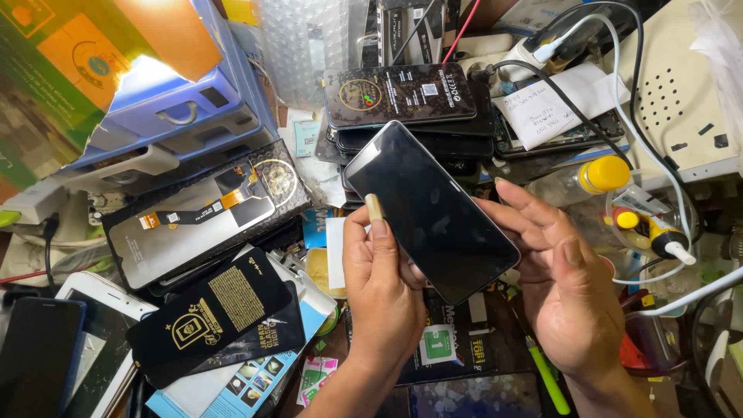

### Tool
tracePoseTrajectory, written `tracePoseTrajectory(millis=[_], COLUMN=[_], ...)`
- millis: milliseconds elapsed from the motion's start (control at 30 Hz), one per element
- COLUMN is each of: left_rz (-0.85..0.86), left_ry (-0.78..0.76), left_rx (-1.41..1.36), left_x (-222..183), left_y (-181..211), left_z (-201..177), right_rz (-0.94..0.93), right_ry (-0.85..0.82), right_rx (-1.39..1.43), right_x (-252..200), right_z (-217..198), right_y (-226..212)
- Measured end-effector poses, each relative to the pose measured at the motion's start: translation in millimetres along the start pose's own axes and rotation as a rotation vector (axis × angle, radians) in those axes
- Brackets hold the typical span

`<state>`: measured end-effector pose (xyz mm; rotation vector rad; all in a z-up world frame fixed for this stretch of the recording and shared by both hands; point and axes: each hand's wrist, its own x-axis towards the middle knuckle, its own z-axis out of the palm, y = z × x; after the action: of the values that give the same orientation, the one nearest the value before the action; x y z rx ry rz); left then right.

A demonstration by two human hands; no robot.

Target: Applying a screen protector to a smartphone screen on a repair bench.

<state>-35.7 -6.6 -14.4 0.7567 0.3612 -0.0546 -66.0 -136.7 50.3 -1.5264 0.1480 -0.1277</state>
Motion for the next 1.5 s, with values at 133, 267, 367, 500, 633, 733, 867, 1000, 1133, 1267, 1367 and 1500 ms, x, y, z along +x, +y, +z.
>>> tracePoseTrajectory(millis=[133, 267, 367, 500, 633, 733, 867, 1000, 1133, 1267, 1367, 1500], left_rz=[0.022, 0.044, 0.035, 0.01, 0.035, 0.024, 0.032, 0.011, 0.011, 0.011, 0.028, 0.061], left_ry=[-0.008, 0.043, 0.082, 0.116, 0.105, 0.115, 0.134, 0.18, 0.205, 0.203, 0.164, 0.176], left_rx=[-0.076, -0.121, -0.121, -0.114, -0.131, -0.131, -0.117, -0.079, -0.074, -0.045, -0.077, 0.073], left_x=[0, 1, 0, -1, -1, -1, -3, -5, -4, -5, -6, -9], left_y=[1, 1, 4, 8, 7, 6, 5, 3, 2, 3, 2, -1], left_z=[1, 1, 2, 3, 1, 1, 2, 3, 3, 2, 1, -2], right_rz=[0.047, -0.062, -0.152, -0.266, -0.315, -0.231, -0.273, -0.319, -0.372, -0.409, -0.402, -0.434], right_ry=[-0.03, -0.042, -0.073, -0.136, -0.15, -0.135, -0.099, -0.074, -0.071, -0.084, -0.088, -0.069], right_rx=[0.028, -0.155, -0.183, -0.375, -0.465, -0.503, -0.703, -0.862, -0.877, -0.886, -0.88, -0.913], right_x=[1, -3, -6, -6, -9, -10, -8, -8, -6, -6, -5, -4], right_z=[-3, 3, 5, 8, 9, 11, 10, 7, 6, 4, 4, 6], right_y=[-2, -4, 1, 0, 4, 4, 6, 13, 18, 20, 19, 18])
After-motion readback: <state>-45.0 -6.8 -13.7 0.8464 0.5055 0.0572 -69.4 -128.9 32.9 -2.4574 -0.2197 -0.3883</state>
